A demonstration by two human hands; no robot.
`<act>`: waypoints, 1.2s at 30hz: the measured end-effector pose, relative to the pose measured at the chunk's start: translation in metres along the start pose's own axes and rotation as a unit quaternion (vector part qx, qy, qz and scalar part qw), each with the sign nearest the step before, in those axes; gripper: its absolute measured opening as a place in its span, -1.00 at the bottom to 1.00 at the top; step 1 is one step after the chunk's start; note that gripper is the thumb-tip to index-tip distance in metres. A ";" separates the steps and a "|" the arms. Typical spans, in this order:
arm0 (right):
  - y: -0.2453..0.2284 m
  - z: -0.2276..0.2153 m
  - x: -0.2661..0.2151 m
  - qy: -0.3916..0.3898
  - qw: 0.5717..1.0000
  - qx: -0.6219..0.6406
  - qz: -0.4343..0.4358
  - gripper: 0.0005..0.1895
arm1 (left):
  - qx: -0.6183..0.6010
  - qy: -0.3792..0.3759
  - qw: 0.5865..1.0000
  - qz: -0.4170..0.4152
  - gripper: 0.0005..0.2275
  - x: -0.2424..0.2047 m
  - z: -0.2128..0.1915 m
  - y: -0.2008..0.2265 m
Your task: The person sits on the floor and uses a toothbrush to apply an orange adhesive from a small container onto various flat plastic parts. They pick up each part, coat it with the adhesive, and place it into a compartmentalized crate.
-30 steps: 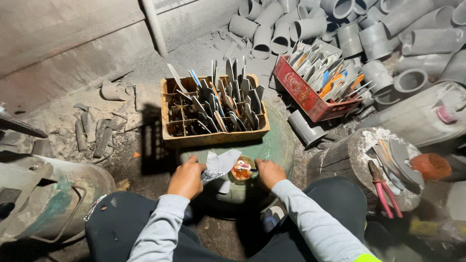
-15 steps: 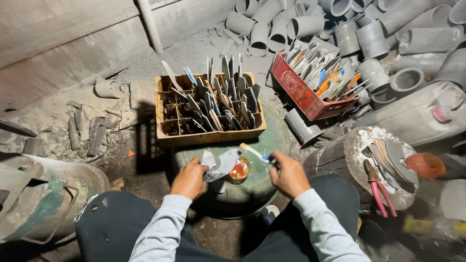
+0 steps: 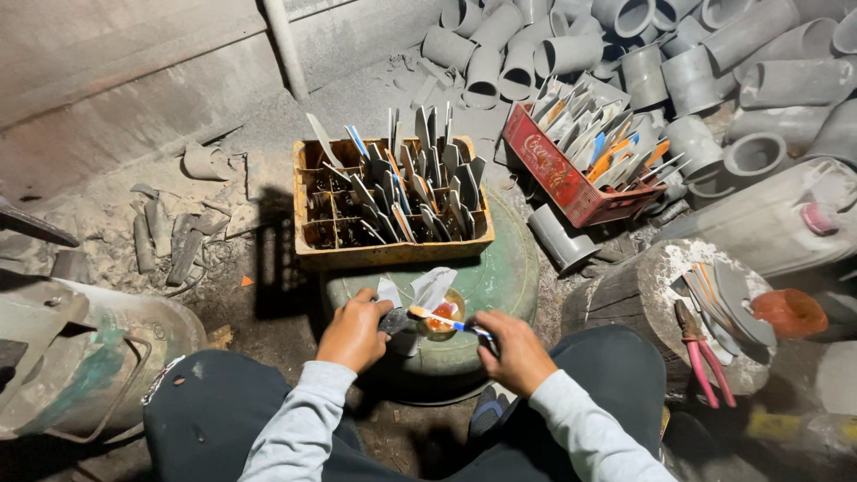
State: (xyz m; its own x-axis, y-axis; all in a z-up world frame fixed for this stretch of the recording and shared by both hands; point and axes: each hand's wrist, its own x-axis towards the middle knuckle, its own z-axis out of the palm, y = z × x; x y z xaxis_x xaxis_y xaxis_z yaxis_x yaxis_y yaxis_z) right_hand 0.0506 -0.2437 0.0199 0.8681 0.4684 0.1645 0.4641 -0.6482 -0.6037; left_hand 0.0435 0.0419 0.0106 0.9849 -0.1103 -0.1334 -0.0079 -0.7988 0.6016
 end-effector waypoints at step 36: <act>-0.010 0.003 0.005 0.014 0.995 -0.056 0.084 -0.61 | 0.011 0.048 0.999 0.006 -0.59 -0.012 0.016 0.024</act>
State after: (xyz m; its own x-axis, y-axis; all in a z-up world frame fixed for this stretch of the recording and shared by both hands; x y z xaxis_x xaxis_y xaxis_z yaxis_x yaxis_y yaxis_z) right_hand 0.0500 -0.2330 0.0243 0.9391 0.3312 0.0917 0.3271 -0.7796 -0.5341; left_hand 0.0286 0.0148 0.0134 0.9968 -0.0632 -0.0486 -0.0228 -0.8101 0.5859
